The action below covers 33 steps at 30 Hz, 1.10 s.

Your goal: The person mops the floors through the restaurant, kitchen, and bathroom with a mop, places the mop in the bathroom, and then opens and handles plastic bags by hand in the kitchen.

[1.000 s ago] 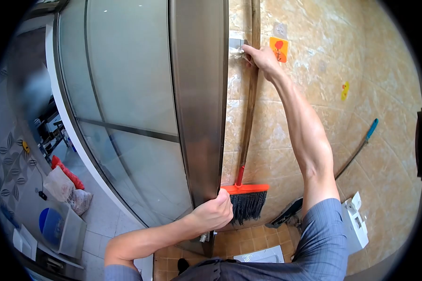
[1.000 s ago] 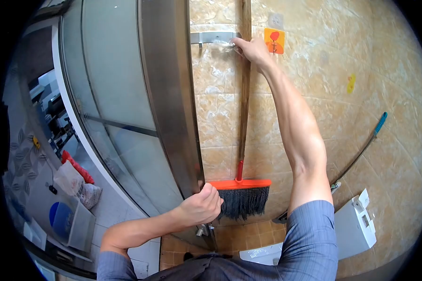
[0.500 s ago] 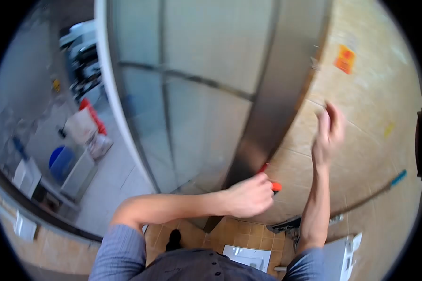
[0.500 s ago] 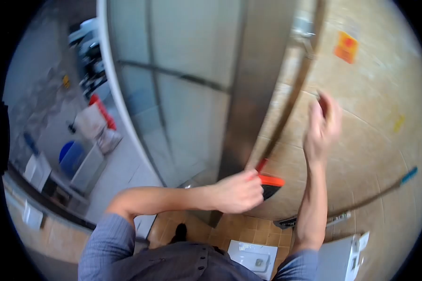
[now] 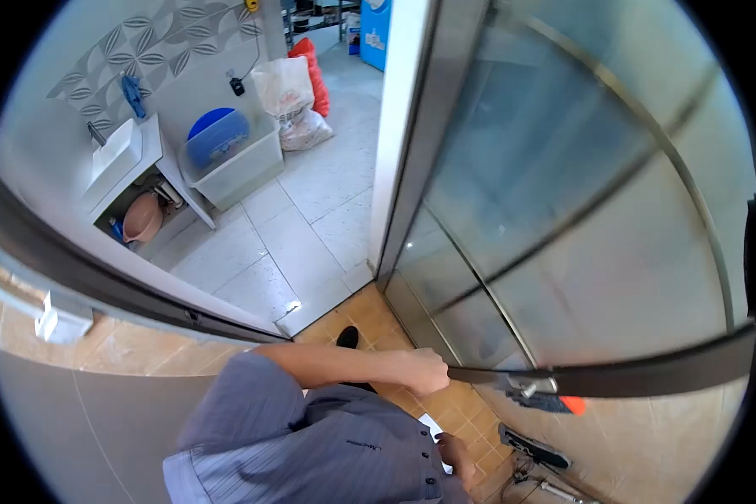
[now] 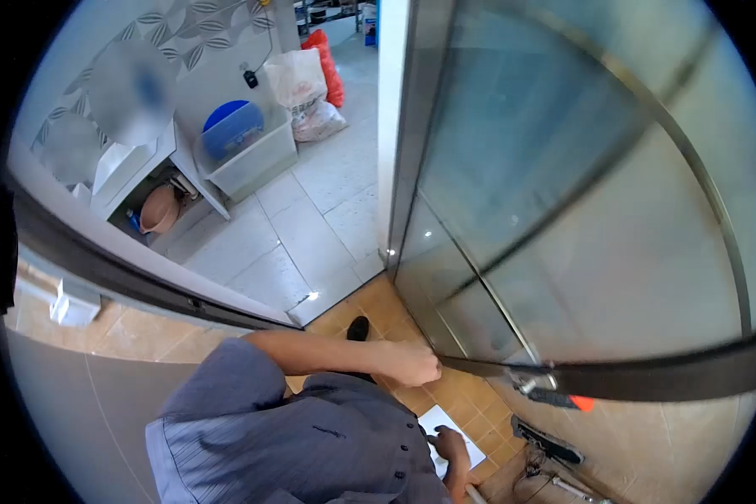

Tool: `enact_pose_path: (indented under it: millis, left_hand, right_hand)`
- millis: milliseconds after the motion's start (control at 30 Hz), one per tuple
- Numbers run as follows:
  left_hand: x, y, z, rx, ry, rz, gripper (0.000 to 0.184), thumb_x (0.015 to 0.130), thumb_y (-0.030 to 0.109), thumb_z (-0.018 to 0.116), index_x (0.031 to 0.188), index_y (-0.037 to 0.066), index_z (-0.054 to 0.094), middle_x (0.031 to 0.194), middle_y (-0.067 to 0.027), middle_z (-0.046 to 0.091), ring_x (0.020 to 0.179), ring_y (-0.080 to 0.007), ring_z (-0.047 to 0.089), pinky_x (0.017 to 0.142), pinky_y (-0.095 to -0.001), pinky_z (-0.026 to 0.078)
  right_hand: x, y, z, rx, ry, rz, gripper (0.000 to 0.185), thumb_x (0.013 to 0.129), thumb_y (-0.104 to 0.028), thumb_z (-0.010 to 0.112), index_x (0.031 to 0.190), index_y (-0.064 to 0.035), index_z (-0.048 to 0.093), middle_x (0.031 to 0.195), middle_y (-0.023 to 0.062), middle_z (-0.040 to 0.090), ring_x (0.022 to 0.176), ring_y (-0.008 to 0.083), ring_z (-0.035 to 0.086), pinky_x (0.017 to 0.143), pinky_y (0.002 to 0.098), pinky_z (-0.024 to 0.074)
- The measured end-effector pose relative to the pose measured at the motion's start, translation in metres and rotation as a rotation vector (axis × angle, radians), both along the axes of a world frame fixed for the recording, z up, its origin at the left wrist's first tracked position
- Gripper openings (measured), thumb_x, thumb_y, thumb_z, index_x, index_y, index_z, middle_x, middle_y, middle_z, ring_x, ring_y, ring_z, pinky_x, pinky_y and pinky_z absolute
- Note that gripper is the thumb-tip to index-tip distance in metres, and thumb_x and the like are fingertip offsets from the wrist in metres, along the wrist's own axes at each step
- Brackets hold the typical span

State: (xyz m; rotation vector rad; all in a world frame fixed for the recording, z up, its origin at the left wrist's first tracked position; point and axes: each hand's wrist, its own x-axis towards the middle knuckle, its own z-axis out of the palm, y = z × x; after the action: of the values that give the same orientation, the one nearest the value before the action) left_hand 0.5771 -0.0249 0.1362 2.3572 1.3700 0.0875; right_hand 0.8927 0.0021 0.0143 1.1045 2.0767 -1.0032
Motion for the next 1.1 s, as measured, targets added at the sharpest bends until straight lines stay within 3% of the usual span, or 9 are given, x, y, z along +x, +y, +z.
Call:
enact_pose_path:
  millis: [133,233,433,533,600,700,800,933,1100]
  left_hand:
    - [-0.091,-0.012,0.000,-0.072,-0.014,0.164,0.017,0.069,0.011,0.064,0.084,0.003,0.069,0.083,-0.0169,0.070,0.083,-0.0333,0.069,0.068,-0.0435,0.055]
    - [-0.158,-0.025,-0.007,0.015,0.001,0.268,0.016,0.077,0.014,0.058,0.083,0.001,0.066,0.077,-0.0165,0.067,0.072,-0.0349,0.067,0.063,-0.0458,0.052]
    - [-0.268,-0.043,0.024,0.060,-0.005,0.561,0.020,0.080,0.016,0.056,0.093,0.003,0.064,0.085,-0.0140,0.067,0.085,-0.0325,0.067,0.070,-0.0446,0.052]
    - [-0.313,-0.059,0.030,0.041,-0.047,0.711,0.022,0.082,0.018,0.057,0.095,0.002,0.064,0.092,-0.0155,0.067,0.085,-0.0327,0.066,0.071,-0.0442,0.052]
    - [-0.338,-0.073,0.033,0.031,-0.092,0.789,0.023,0.082,0.019,0.058,0.096,0.002,0.064,0.094,-0.0160,0.067,0.085,-0.0331,0.066,0.072,-0.0440,0.052]
    - [-0.379,-0.084,0.027,0.041,-0.080,0.854,0.026,0.081,0.021,0.062,0.099,0.002,0.063,0.096,-0.0162,0.066,0.086,-0.0340,0.065,0.073,-0.0436,0.052]
    - [-0.426,-0.086,0.020,-0.130,-0.083,0.896,0.029,0.080,0.023,0.065,0.102,0.003,0.062,0.094,-0.0162,0.065,0.088,-0.0347,0.063,0.074,-0.0442,0.051]
    - [-0.513,-0.081,0.040,-0.067,-0.160,1.033,0.030,0.082,0.025,0.064,0.104,0.004,0.061,0.094,-0.0154,0.064,0.090,-0.0337,0.062,0.075,-0.0451,0.050]
    - [-0.631,-0.083,0.080,-0.028,-0.102,1.208,0.032,0.083,0.025,0.063,0.108,0.005,0.062,0.100,-0.0160,0.065,0.095,-0.0346,0.062,0.081,-0.0447,0.050]
  right_hand:
    - [-0.111,0.005,0.006,0.175,0.203,0.039,0.045,0.080,-0.032,0.068,0.113,-0.0021,0.064,0.101,0.0212,0.068,0.097,0.0361,0.065,0.083,0.0429,0.0513]
    - [-0.222,0.035,0.009,0.293,0.354,0.143,0.037,0.081,-0.023,0.066,0.110,-0.0005,0.064,0.097,0.0249,0.066,0.092,0.0405,0.064,0.079,0.0480,0.0507]
    - [-0.441,0.067,0.066,0.360,0.476,0.473,0.031,0.085,-0.023,0.061,0.108,-0.0020,0.061,0.101,0.0227,0.065,0.090,0.0396,0.064,0.077,0.0482,0.0507]
    - [-0.526,0.063,0.063,0.290,0.750,0.492,0.018,0.081,-0.014,0.061,0.094,-0.0028,0.062,0.097,0.0220,0.065,0.089,0.0411,0.062,0.076,0.0468,0.0502]
    - [-0.567,0.056,0.057,0.229,0.690,0.753,0.020,0.081,-0.014,0.059,0.097,-0.0040,0.064,0.102,0.0200,0.066,0.096,0.0386,0.061,0.081,0.0446,0.0501]
    - [-0.625,0.064,-0.005,0.087,0.605,1.040,0.022,0.083,-0.015,0.057,0.100,-0.0049,0.065,0.106,0.0182,0.066,0.101,0.0365,0.061,0.083,0.0434,0.0497]
    - [-0.688,0.065,-0.018,0.084,0.478,1.115,0.023,0.085,-0.020,0.053,0.095,-0.0045,0.066,0.100,0.0207,0.067,0.096,0.0381,0.063,0.081,0.0462,0.0502]
    - [-0.796,0.093,-0.116,-0.062,0.541,1.047,0.033,0.086,-0.027,0.052,0.096,0.0004,0.067,0.105,0.0239,0.065,0.099,0.0396,0.062,0.083,0.0491,0.0494]
    - [-0.916,0.147,-0.106,0.156,0.271,0.766,0.032,0.082,-0.027,0.056,0.093,-0.0008,0.070,0.101,0.0236,0.067,0.097,0.0418,0.063,0.086,0.0490,0.0499]
